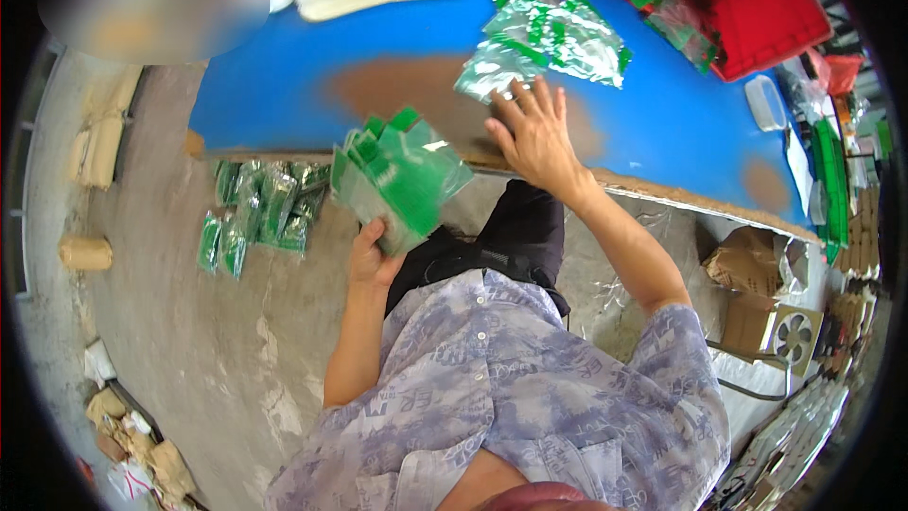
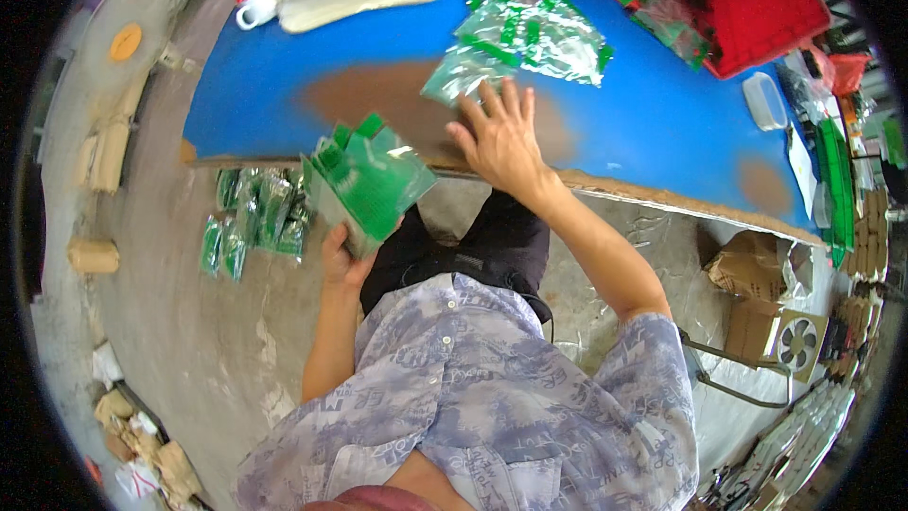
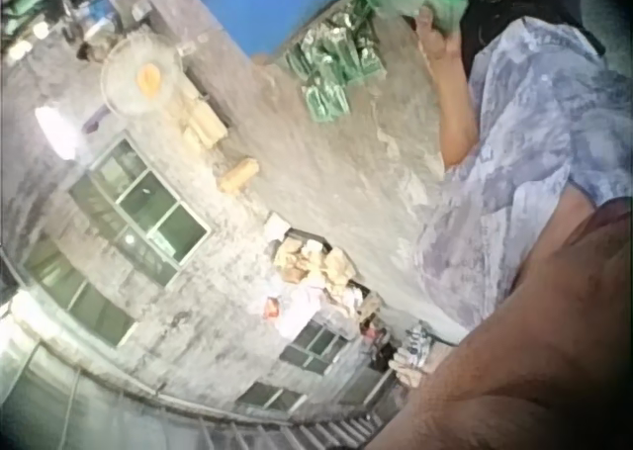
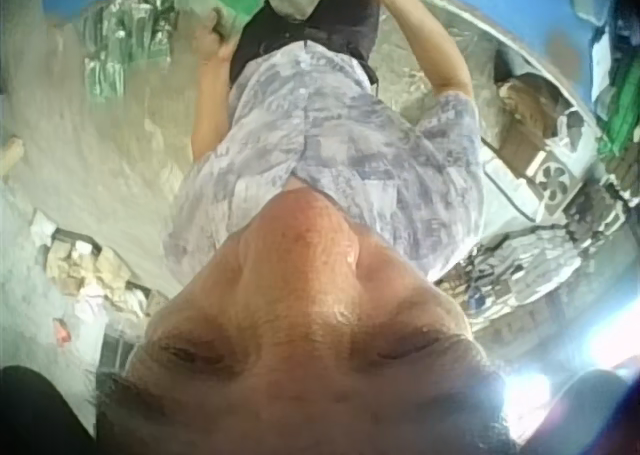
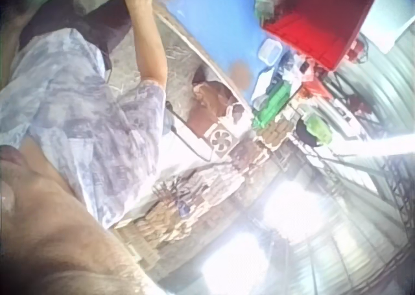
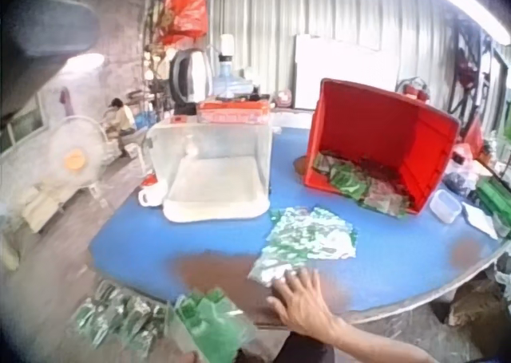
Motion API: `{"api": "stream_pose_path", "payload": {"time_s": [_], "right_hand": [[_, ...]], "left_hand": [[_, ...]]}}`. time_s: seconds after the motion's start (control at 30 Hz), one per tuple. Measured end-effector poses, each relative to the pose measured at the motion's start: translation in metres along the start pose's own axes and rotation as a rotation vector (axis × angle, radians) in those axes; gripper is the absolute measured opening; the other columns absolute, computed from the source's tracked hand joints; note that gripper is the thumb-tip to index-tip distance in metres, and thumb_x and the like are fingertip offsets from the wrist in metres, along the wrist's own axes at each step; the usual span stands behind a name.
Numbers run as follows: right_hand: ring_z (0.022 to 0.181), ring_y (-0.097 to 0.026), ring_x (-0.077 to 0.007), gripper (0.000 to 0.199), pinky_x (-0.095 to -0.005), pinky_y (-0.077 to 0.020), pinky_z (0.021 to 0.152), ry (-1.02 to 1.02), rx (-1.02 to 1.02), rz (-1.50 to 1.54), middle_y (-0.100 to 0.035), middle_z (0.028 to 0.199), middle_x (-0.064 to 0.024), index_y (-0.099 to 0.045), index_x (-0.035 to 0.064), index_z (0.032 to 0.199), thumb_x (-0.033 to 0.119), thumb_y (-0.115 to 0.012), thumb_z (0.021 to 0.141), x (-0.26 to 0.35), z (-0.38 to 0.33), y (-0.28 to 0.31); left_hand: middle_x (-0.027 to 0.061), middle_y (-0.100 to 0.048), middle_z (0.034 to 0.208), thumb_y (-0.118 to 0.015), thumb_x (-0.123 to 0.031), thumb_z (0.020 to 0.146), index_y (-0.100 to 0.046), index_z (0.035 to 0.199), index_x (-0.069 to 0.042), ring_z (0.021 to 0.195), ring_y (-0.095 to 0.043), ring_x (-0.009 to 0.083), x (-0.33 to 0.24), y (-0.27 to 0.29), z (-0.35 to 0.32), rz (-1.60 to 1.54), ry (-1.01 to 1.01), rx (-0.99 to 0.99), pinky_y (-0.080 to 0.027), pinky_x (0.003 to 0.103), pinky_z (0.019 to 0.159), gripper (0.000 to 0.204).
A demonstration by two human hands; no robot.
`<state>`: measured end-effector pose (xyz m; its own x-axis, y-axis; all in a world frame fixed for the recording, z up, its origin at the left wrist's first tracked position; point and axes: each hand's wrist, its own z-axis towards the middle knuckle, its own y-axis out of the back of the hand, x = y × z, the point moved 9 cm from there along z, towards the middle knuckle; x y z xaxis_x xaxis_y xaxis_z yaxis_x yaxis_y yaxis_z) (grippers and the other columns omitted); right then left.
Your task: The person gathers and counts small packets from the table into a stack by hand and inserts the stack into a clear plastic bag.
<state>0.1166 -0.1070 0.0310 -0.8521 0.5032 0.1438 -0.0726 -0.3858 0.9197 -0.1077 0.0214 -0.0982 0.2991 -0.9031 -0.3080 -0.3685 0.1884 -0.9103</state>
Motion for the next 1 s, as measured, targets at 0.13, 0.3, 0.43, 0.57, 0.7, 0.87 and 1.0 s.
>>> {"api": "stream_pose_path", "payload": {"time_s": [0.13,0.3,0.43,0.57,0.7,0.87,1.0], "right_hand": [[0.127,-0.051,-0.0406,0.038,-0.0509,-0.0399,0.108,0.26,0.159,0.8,-0.058,0.131,-0.0217,-0.06,0.0048,0.127,0.033,-0.049,0.103,0.064,-0.007,0.008],[0.13,-0.05,-0.0369,0.043,-0.0493,-0.0365,0.111,0.172,-0.03,0.631,-0.058,0.134,-0.0204,-0.059,0.0026,0.128,0.036,-0.044,0.104,0.025,0.057,0.012],[0.131,-0.05,-0.0354,0.054,-0.0529,-0.0317,0.114,-0.032,-0.061,0.148,-0.059,0.134,-0.019,-0.06,0.0039,0.13,0.048,-0.045,0.102,-0.092,0.089,-0.029],[0.138,-0.043,-0.0366,0.081,-0.0497,-0.0287,0.118,-0.271,0.045,0.438,-0.052,0.141,-0.0253,-0.05,-0.0021,0.139,0.065,-0.049,0.094,-0.131,0.093,-0.011],[0.148,-0.027,-0.0333,0.128,-0.0451,-0.0227,0.121,0.039,0.289,1.401,-0.031,0.158,-0.0221,-0.009,0.004,0.159,0.078,-0.067,0.072,-0.026,0.075,0.029],[0.144,-0.034,-0.036,0.132,-0.0435,-0.031,0.118,0.06,0.016,1.021,-0.036,0.153,-0.0239,-0.013,0.004,0.157,0.039,-0.096,0.06,-0.01,0.04,0.018],[0.123,-0.055,-0.0407,0.097,-0.0469,-0.0466,0.103,-0.178,0.101,0.923,-0.055,0.132,-0.0242,-0.031,0.0044,0.145,0.028,-0.087,0.069,-0.012,0.035,-0.004]], "left_hand": [[0.0104,-0.06,0.132,-0.083,-0.014,0.076,-0.048,0.138,0.0,0.124,-0.057,0.0281,0.0,-0.004,-0.001,0.143,0.023,0.012,-0.045,0.045,0.109,0.072],[0.0123,-0.058,0.134,-0.081,-0.014,0.075,-0.045,0.14,0.001,0.124,-0.057,0.0309,-0.015,0.011,-0.007,0.248,-0.057,-0.139,-0.047,0.046,0.108,0.076],[0.0129,-0.056,0.138,-0.077,-0.013,0.076,-0.042,0.145,-0.003,0.127,-0.054,0.0327,-0.021,0.0,-0.005,0.21,-0.037,-0.038,-0.044,0.049,0.11,0.078],[0.0107,-0.061,0.125,-0.08,-0.011,0.074,-0.049,0.137,-0.001,0.118,-0.059,0.0271,-0.039,-0.085,0.016,0.57,-0.229,0.028,-0.049,0.043,0.103,0.071],[0.0084,-0.062,0.122,-0.084,-0.009,0.072,-0.052,0.134,-0.001,0.113,-0.06,0.0213,-0.047,-0.157,0.075,0.915,-0.377,0.284,-0.049,0.037,0.098,0.071],[0.0084,-0.062,0.121,-0.089,-0.009,0.071,-0.049,0.136,-0.001,0.114,-0.06,0.0209,-0.017,-0.189,0.124,1.218,-0.335,0.623,-0.048,0.037,0.1,0.077],[0.0096,-0.061,0.122,-0.089,-0.008,0.072,-0.037,0.143,-0.002,0.115,-0.06,0.0207,-0.015,-0.195,0.12,1.242,-0.425,0.598,-0.048,0.037,0.103,0.088]]}}
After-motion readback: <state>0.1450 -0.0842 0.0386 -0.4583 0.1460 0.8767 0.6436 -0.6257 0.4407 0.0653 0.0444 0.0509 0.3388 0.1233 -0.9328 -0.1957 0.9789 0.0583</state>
